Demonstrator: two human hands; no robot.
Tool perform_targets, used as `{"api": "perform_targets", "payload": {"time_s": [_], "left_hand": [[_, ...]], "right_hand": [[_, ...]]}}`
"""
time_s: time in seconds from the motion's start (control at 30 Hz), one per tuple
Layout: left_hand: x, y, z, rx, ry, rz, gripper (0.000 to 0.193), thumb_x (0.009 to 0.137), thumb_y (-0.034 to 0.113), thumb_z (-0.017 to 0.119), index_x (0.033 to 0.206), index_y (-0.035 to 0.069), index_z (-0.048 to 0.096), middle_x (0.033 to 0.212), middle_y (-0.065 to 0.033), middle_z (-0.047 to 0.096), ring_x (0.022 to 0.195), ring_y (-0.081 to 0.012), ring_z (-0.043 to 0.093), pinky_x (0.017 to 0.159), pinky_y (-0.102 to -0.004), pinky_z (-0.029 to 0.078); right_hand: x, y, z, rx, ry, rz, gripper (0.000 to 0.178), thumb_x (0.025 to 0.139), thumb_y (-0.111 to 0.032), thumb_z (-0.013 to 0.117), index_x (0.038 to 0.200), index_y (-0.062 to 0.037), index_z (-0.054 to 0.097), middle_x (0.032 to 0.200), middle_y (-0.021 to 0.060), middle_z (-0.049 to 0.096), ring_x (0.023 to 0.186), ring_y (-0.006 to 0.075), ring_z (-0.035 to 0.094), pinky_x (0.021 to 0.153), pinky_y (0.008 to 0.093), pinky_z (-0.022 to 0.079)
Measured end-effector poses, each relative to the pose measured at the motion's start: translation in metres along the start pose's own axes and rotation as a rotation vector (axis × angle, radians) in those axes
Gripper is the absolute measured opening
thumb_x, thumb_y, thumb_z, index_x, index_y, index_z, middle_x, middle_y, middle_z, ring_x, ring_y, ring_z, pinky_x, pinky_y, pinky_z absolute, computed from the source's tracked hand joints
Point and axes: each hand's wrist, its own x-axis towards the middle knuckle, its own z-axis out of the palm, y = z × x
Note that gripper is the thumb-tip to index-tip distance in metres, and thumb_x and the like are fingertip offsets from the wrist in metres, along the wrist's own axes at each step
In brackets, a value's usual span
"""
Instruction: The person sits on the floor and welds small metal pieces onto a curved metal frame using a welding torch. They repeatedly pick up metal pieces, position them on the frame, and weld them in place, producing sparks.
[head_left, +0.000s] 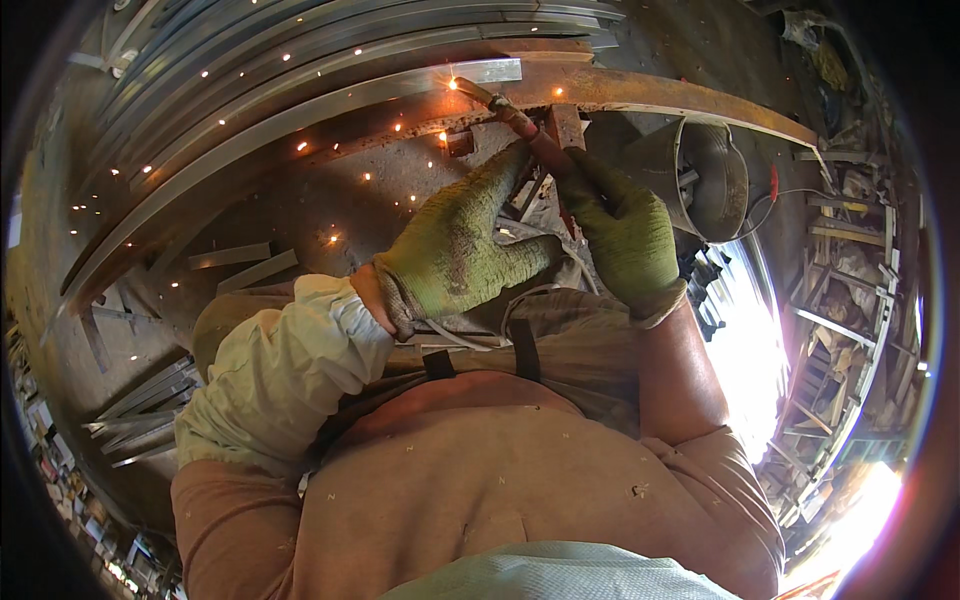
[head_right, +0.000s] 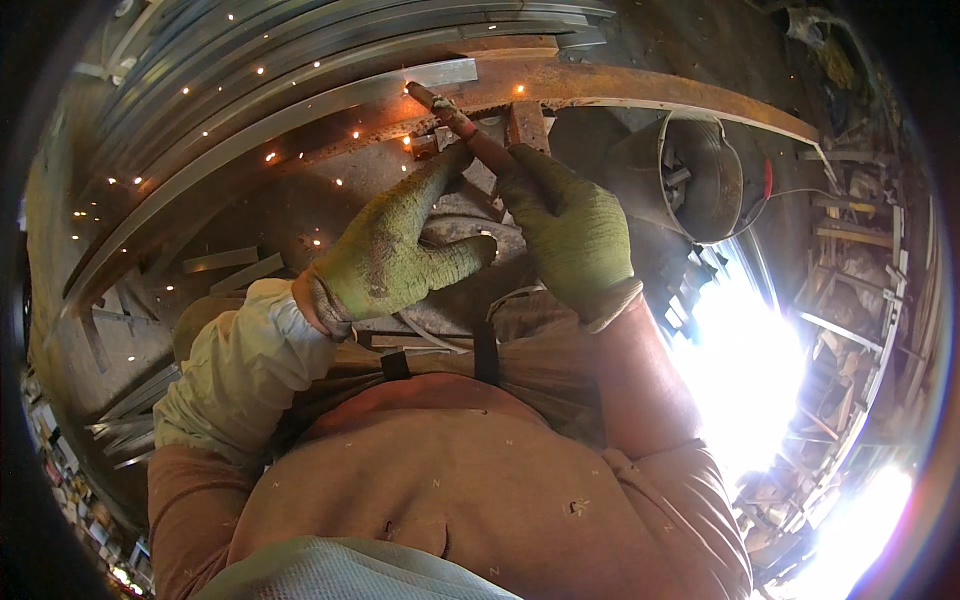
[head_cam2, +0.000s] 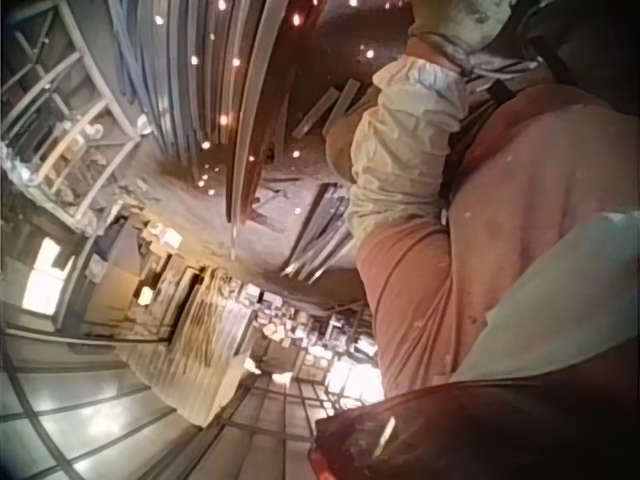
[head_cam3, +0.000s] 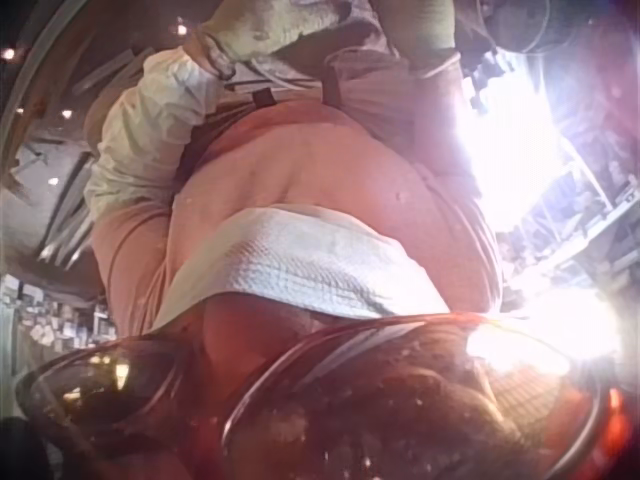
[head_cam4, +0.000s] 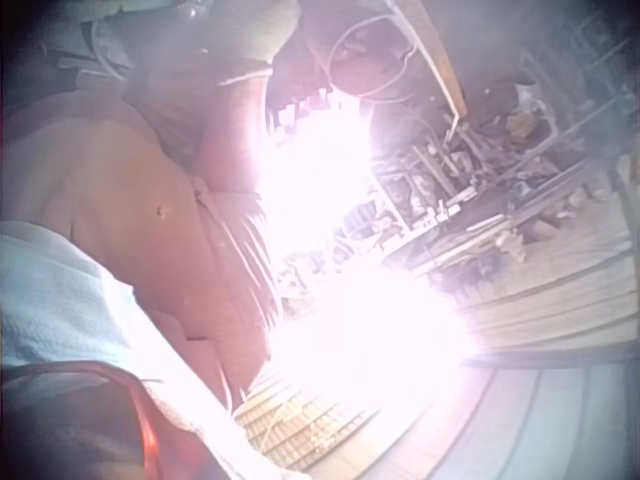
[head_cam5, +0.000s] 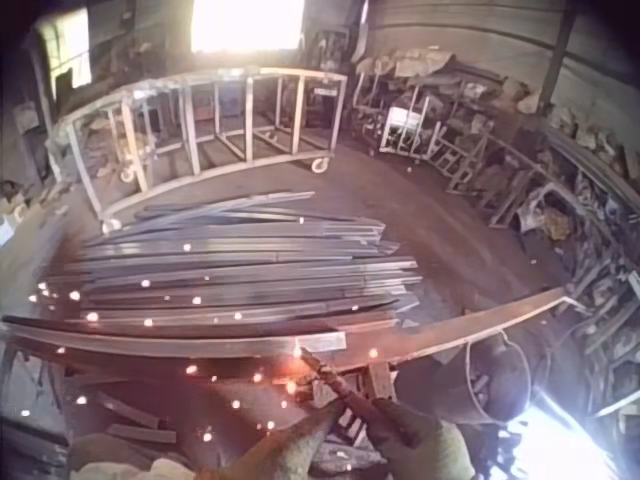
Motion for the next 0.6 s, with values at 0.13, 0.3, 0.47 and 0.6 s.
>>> {"api": "perform_targets", "payload": {"time_s": [0.13,0.3,0.47,0.6], "left_hand": [[-0.001,-0.006,-0.002,0.088,0.012,0.090,0.096,0.098,0.013,0.089,0.177,0.004,0.035,0.152,-0.0169,0.066,0.135,-0.0226,0.071,0.108,-0.0378,0.062],[0.000,0.000,-0.003,0.091,0.029,-0.011,0.095,0.098,0.014,0.090,0.176,0.002,0.037,0.147,-0.0184,0.071,0.133,-0.0234,0.073,0.109,-0.0368,0.061],[-0.003,-0.004,-0.002,0.227,0.069,0.092,0.093,0.099,0.012,0.088,0.176,0.004,0.037,0.144,-0.0159,0.072,0.125,-0.0196,0.074,0.105,-0.0344,0.061],[0.001,0.008,0.000,0.049,0.036,-0.035,0.094,0.098,0.015,0.088,0.176,0.004,0.036,0.153,-0.0179,0.065,0.128,-0.0226,0.072,0.103,-0.0378,0.062]], "right_hand": [[0.001,0.004,0.002,-0.035,0.007,-0.045,0.045,0.114,-0.031,0.070,0.148,-0.0023,0.073,0.116,0.0147,0.083,0.108,0.0201,0.077,0.099,0.0365,0.058],[0.003,0.008,0.005,-0.007,0.019,-0.034,0.044,0.114,-0.032,0.070,0.147,-0.0033,0.074,0.114,0.0133,0.082,0.107,0.0191,0.076,0.098,0.0358,0.058],[0.003,0.004,0.005,0.042,0.009,-0.013,0.045,0.115,-0.033,0.071,0.148,-0.0035,0.074,0.118,0.0129,0.083,0.109,0.0176,0.076,0.099,0.0348,0.058],[0.001,0.005,0.002,0.061,0.014,-0.003,0.048,0.115,-0.034,0.071,0.150,-0.0010,0.071,0.122,0.0135,0.083,0.113,0.0181,0.077,0.102,0.0345,0.058]]}}
